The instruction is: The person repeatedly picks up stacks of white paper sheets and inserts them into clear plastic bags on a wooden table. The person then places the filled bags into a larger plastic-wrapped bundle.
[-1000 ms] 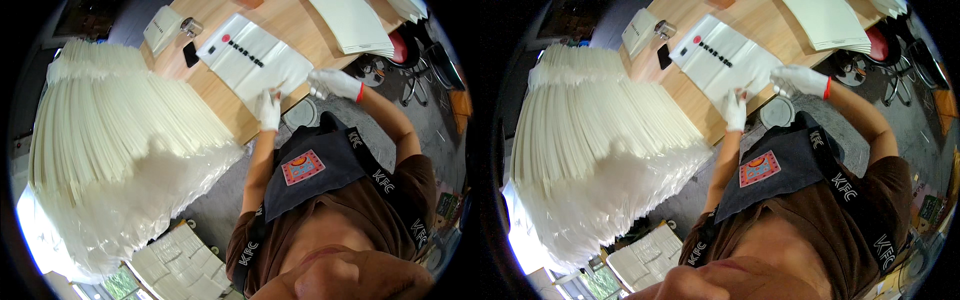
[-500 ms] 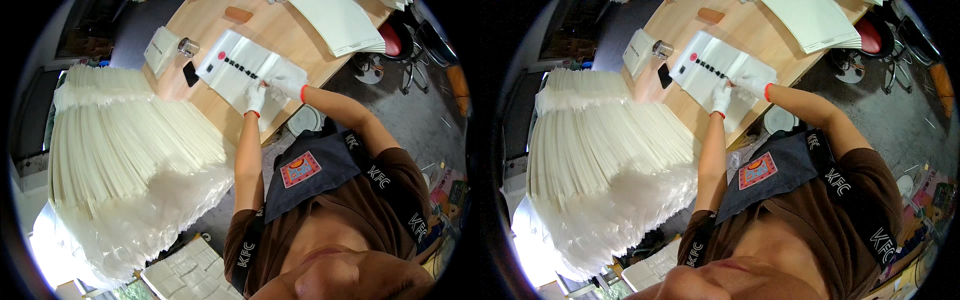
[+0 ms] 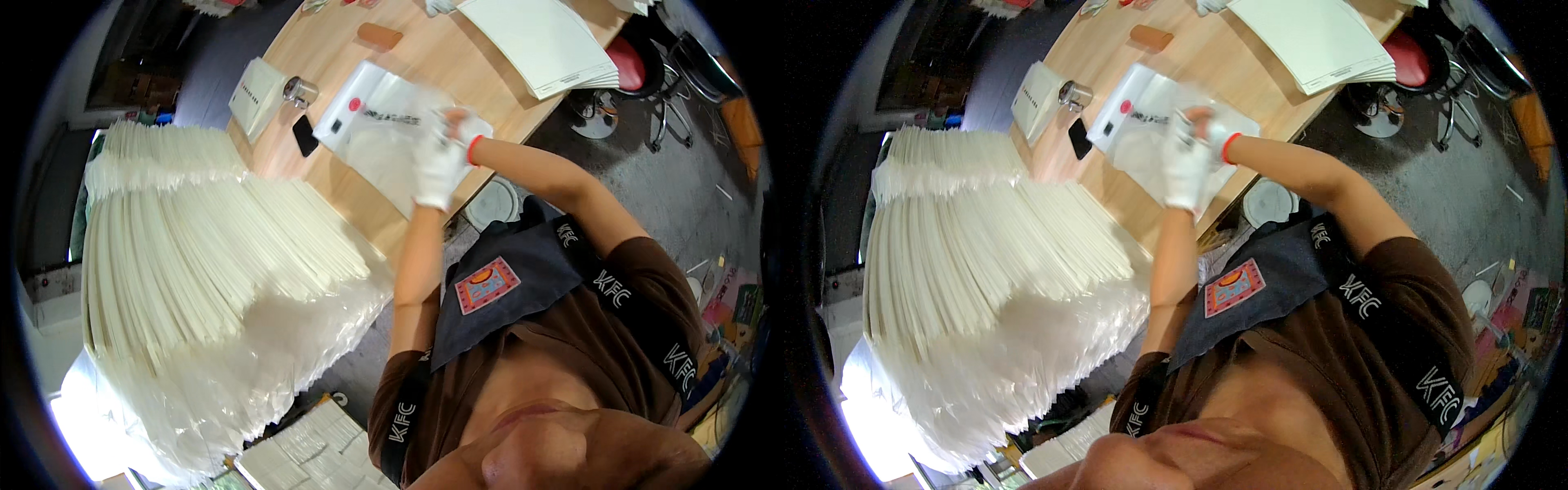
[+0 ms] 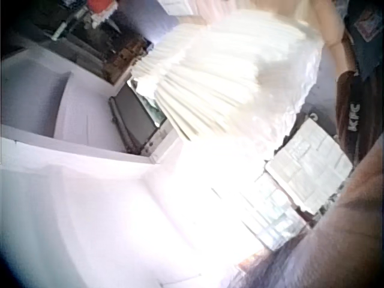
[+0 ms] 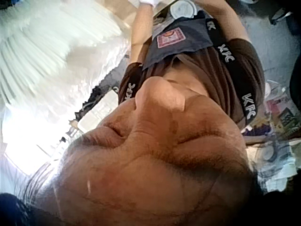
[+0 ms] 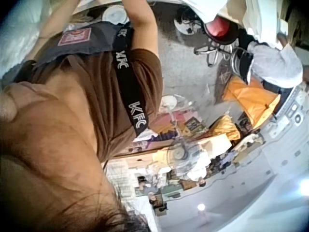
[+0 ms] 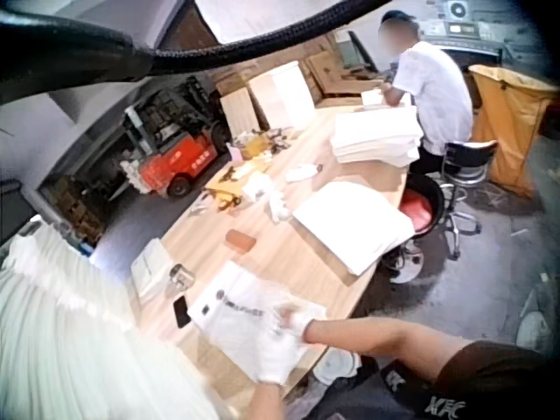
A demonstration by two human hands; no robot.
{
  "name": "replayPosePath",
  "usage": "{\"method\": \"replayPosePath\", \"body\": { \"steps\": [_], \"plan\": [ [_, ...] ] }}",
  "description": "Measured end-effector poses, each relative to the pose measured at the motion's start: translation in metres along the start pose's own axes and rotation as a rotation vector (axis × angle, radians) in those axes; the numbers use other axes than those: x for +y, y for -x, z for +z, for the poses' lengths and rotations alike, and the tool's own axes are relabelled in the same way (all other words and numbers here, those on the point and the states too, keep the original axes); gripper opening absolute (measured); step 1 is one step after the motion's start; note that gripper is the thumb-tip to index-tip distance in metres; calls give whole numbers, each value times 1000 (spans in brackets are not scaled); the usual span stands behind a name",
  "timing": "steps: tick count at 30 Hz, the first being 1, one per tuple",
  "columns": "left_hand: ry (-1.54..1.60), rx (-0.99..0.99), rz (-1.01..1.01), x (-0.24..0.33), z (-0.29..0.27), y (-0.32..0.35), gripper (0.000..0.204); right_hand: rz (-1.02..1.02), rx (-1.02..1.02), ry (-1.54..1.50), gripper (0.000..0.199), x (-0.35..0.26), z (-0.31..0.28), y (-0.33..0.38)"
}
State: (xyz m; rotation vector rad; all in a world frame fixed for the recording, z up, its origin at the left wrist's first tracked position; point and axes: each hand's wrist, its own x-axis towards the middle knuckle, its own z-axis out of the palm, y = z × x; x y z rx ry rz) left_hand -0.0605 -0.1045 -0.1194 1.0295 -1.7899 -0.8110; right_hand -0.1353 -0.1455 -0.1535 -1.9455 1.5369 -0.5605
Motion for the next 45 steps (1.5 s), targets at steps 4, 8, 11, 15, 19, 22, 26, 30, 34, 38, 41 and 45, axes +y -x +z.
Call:
{"method": "replayPosePath", "body": {
  "steps": [4,8,11,15,19,22,26,30,34,38,41,45],
  "plan": [
    [-174,-170,-106,44,13,29,19,-305,57,-97,32,5,26,16],
    [-181,66,-83,-65,10,32,16,-248,-187,100,29,83,-10,55],
    [-200,87,-213,-95,-5,32,15,-76,294,479,29,168,-37,64],
    [135,-9,-488,-88,13,6,14,-79,283,712,36,218,-73,62],
    [300,-139,-370,-109,51,-15,18,-308,371,809,21,237,-88,55],
    [270,-289,-426,-113,78,-25,24,-502,450,920,11,200,-115,58],
    [822,-135,-843,-94,109,-23,25,-440,275,516,27,119,-90,118],
    [621,-185,-780,-84,87,-8,36,4,446,-678,39,190,-69,132],
    [351,-499,-662,-90,45,2,44,395,168,-1345,47,210,-64,133],
    [-644,-712,-509,-6,95,36,83,251,294,-781,57,147,-33,126],
    [-446,-645,-415,-10,107,49,76,403,331,-428,49,136,-34,121],
    [702,-323,-646,-57,44,34,67,204,238,-216,43,125,-82,138]
  ]
}}
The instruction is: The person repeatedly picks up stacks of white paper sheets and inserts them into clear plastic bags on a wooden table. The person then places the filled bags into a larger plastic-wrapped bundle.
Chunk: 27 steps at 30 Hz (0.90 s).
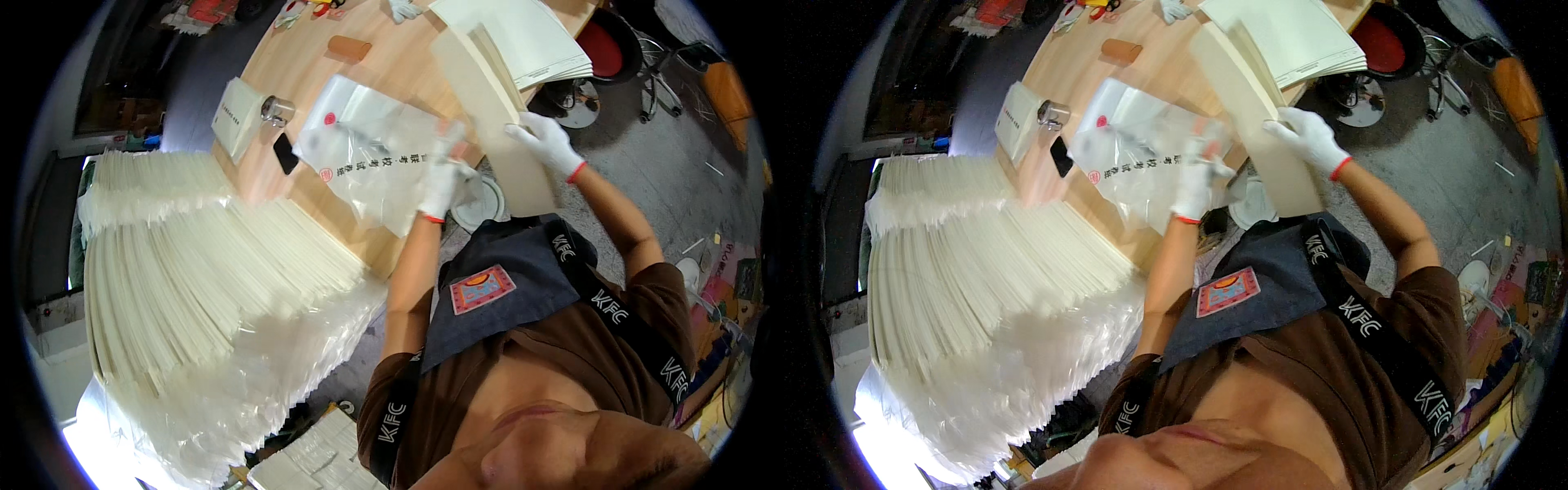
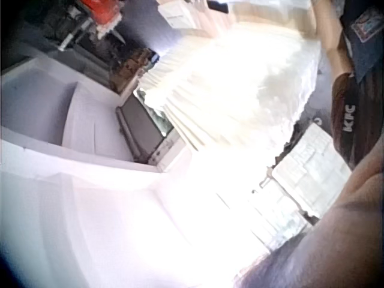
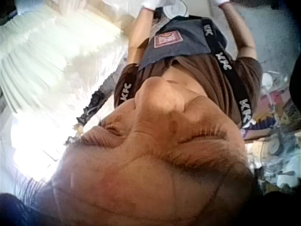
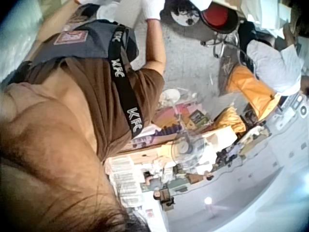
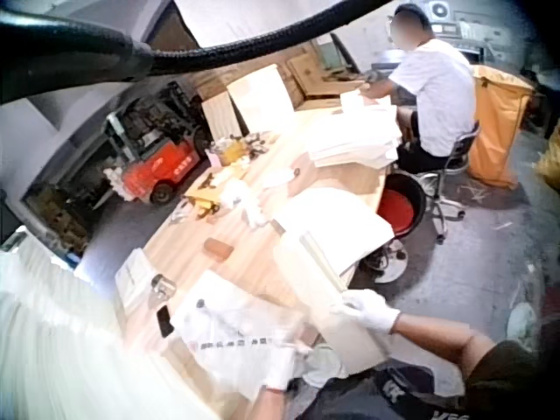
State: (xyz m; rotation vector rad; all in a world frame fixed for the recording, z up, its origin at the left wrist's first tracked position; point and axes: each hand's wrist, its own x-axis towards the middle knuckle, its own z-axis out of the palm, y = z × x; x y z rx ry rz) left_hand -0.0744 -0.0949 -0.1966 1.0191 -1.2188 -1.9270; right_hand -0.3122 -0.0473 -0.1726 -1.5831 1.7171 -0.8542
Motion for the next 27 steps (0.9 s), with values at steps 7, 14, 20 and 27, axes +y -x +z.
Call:
{"method": "replayPosePath", "body": {
  "steps": [7,14,20,27],
  "plan": [
    [235,296,353,127,-67,62,47,-919,-33,624,18,-49,-19,-4],
    [-715,425,556,31,15,107,35,-424,-607,357,29,-105,12,-41],
    [-1076,317,638,17,0,80,34,-212,-589,-628,38,-51,92,-79],
    [-1087,259,604,75,42,36,23,-296,-221,336,37,-65,143,-68]
  ]
}}
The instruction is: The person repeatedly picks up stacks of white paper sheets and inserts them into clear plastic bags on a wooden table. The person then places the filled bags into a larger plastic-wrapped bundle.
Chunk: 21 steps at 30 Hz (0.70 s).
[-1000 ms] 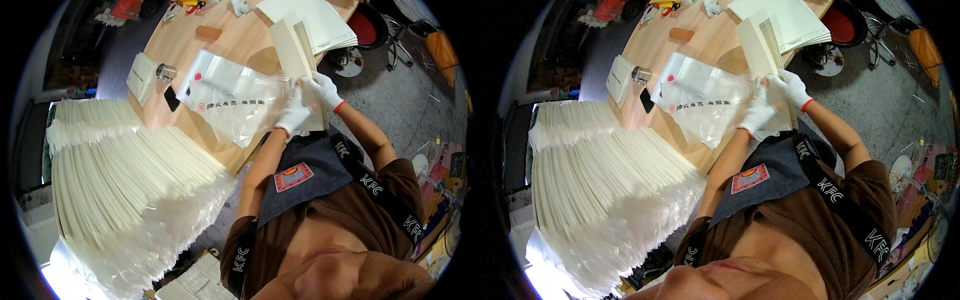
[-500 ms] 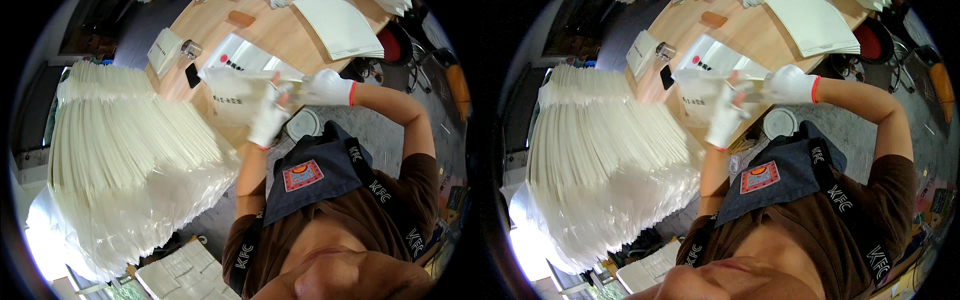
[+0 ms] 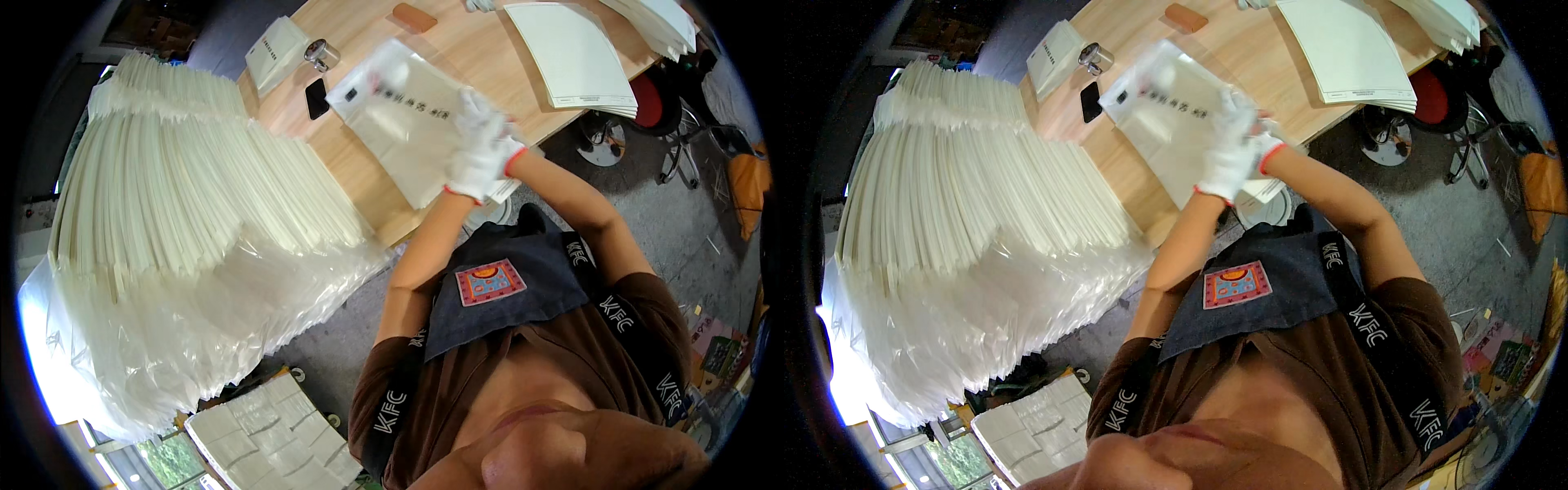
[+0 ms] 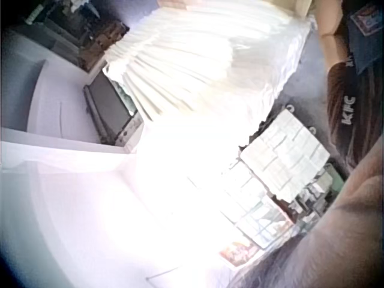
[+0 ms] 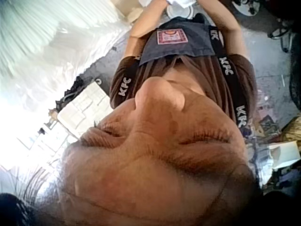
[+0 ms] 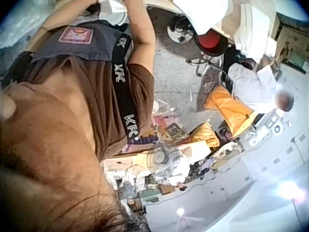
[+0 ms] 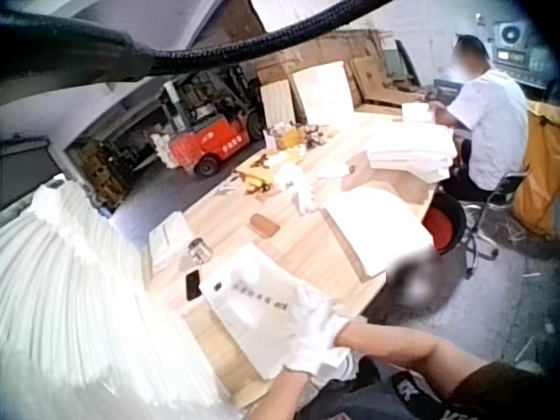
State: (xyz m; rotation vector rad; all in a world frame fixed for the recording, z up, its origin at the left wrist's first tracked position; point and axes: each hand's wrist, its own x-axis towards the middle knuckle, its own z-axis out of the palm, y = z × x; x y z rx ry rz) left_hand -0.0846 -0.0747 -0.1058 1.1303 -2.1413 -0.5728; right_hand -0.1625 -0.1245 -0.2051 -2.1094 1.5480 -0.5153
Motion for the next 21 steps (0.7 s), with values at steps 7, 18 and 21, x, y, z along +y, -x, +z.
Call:
{"method": "replayPosePath", "body": {
  "steps": [7,18,21],
  "plan": [
    [122,67,-252,-56,37,96,18,-300,568,332,47,7,-21,84],
    [135,744,-793,-89,14,238,18,-11,-400,540,23,-8,-54,114],
    [436,764,-684,-59,28,289,20,106,-646,406,34,-29,-80,144]
  ]
}}
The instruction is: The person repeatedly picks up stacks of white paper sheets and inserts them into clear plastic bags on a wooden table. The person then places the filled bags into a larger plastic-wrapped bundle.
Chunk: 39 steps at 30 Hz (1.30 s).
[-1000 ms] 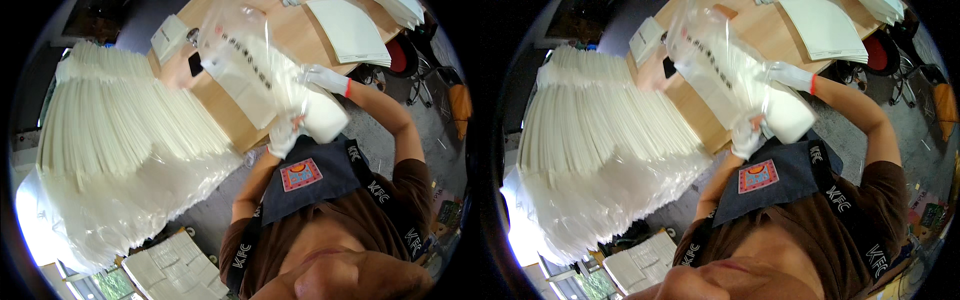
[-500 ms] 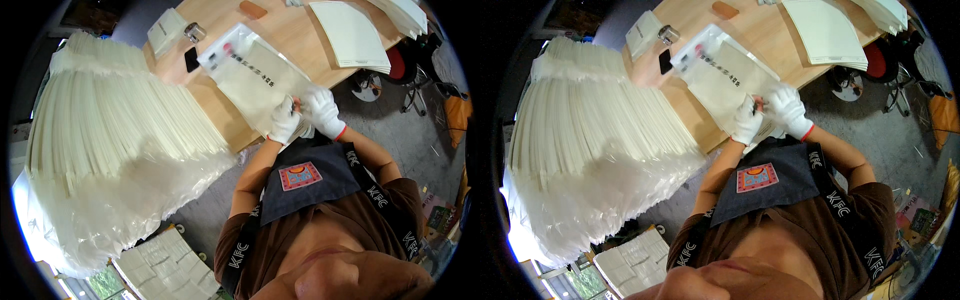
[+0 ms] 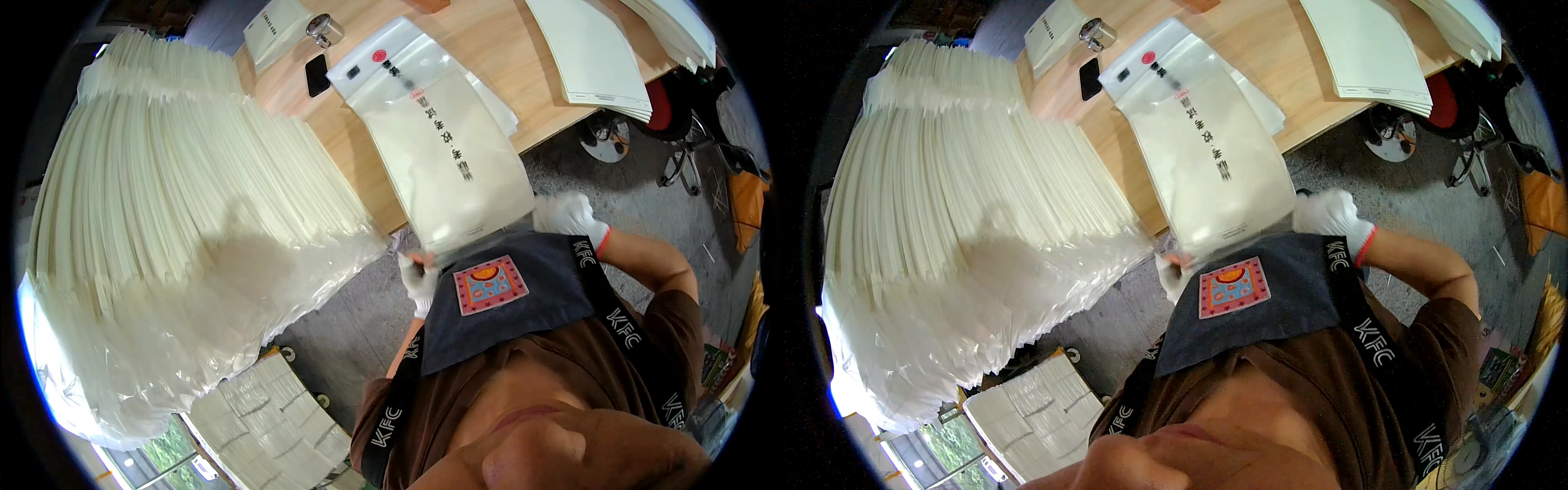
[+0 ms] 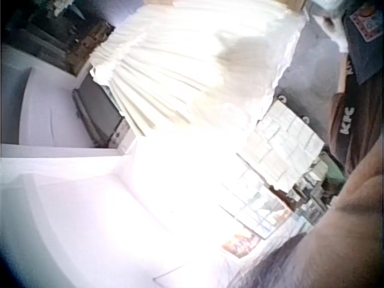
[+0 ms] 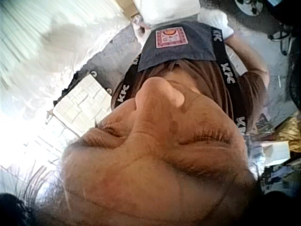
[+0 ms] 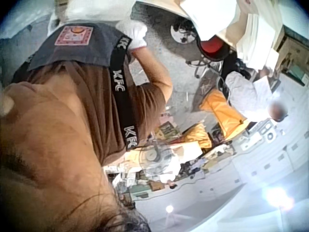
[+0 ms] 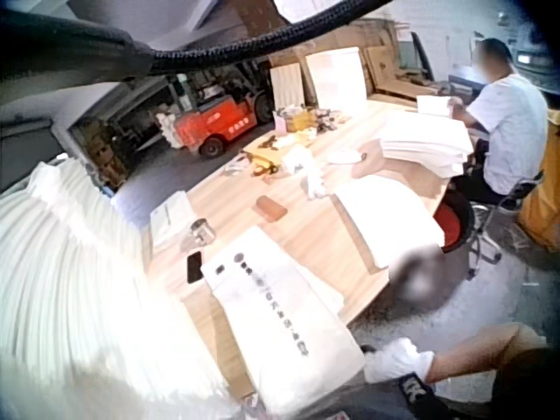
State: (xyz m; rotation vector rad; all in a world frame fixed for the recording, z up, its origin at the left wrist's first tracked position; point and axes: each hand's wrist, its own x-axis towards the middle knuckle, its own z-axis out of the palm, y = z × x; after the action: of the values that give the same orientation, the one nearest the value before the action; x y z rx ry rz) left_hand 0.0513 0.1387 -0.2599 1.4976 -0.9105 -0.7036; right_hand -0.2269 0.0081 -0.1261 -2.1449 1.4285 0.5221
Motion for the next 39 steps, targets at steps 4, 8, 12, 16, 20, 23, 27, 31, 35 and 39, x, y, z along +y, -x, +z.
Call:
{"method": "replayPosePath", "body": {
  "steps": [4,8,12,16,20,23,27,31,35,39],
  "plan": [
    [87,-221,-15,23,-10,16,20,-197,24,63,28,18,33,13],
    [-216,53,163,42,24,-46,21,-323,528,523,11,26,22,-33],
    [-320,-432,-174,-21,-20,-19,19,-209,-58,189,28,47,54,-27],
    [218,-57,-428,-29,-11,-9,19,-107,243,-286,36,84,46,-54],
    [-686,-509,-293,-17,10,-59,34,-182,463,-824,39,88,95,-131],
    [-335,-466,35,82,40,-93,26,-107,145,-1625,31,49,110,-136],
    [-738,-474,458,240,52,-109,20,-359,-75,-2070,44,-26,68,-120],
    [-862,-437,776,367,24,-89,13,-549,-224,-2046,51,-59,-32,-114],
    [-818,-21,1392,434,-65,-96,27,-911,307,-1739,47,-97,-184,-43],
    [-1242,912,1088,531,-122,-77,29,-1276,164,-1475,34,-155,-313,-5]
  ]
}}
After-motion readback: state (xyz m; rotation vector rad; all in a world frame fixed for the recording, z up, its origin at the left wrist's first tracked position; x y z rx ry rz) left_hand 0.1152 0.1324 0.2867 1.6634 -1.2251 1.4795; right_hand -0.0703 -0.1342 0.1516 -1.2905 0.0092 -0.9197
